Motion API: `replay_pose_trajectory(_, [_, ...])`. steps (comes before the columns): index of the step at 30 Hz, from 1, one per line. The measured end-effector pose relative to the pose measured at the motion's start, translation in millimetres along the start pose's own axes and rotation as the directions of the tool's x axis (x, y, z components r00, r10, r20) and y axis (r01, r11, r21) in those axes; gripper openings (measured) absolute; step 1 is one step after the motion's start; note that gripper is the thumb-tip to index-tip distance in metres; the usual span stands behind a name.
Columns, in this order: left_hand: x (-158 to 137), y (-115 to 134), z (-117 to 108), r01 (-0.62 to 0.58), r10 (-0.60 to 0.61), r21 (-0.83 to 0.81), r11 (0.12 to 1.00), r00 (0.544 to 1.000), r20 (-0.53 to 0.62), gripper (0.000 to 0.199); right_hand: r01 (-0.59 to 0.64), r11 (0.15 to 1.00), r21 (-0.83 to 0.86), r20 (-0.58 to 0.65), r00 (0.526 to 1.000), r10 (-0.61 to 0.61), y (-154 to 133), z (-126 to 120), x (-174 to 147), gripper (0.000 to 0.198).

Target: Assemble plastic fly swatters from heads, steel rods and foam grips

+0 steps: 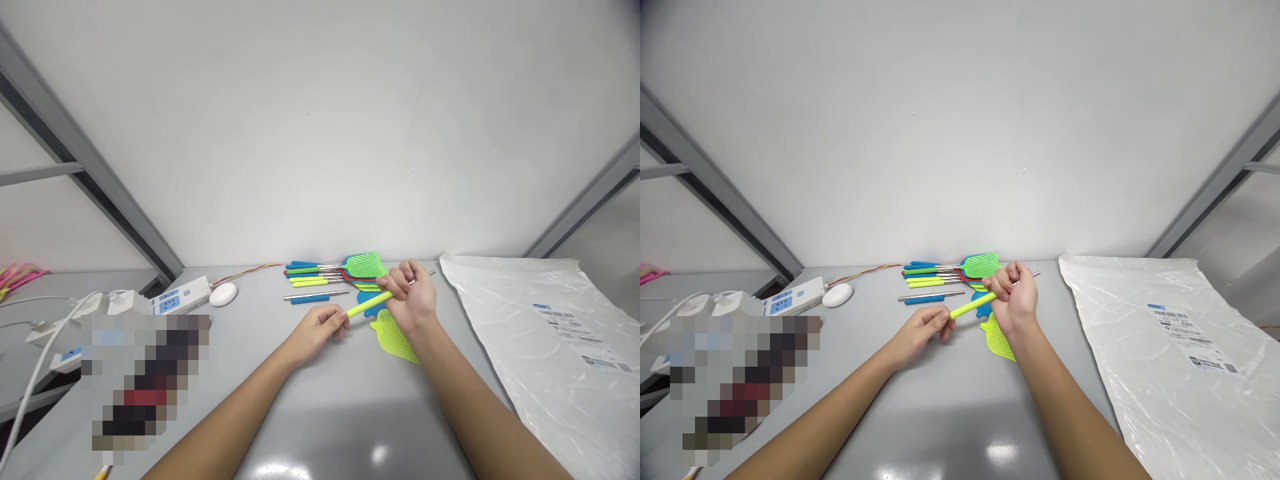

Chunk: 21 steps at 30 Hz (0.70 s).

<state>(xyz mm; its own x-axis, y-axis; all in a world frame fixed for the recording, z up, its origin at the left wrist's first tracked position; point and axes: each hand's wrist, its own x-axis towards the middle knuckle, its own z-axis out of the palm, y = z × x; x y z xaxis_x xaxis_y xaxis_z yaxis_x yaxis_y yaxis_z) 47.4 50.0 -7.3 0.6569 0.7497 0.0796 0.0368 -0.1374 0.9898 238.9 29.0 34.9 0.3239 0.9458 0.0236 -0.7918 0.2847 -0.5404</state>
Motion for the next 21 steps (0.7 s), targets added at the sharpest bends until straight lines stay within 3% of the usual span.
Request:
replay_pose_trajectory(5, [-4.3,2.5,4.4,-0.011,0.011,0.010,1.000,1.000,0.026,0.030,-0.083,0.991,0.109,-0.061,0.994,0.090,0.8,-4.4,4.1,0.030])
replay_pose_trajectory(11, [-7.6,4.1,8.4,-0.070,0.080,0.251,0.965,0.996,-0.033,0.028,-0.147,0.971,0.190,-0.093,0.982,0.166,7.9,-7.7,5.2,0.029])
replay_pose_trajectory(21, [-15.7,7.0,4.0,-0.242,0.248,0.668,0.704,0.965,0.088,0.033,-0.323,0.920,0.224,-0.106,0.930,0.352,23.9,-17.6,9.0,0.029])
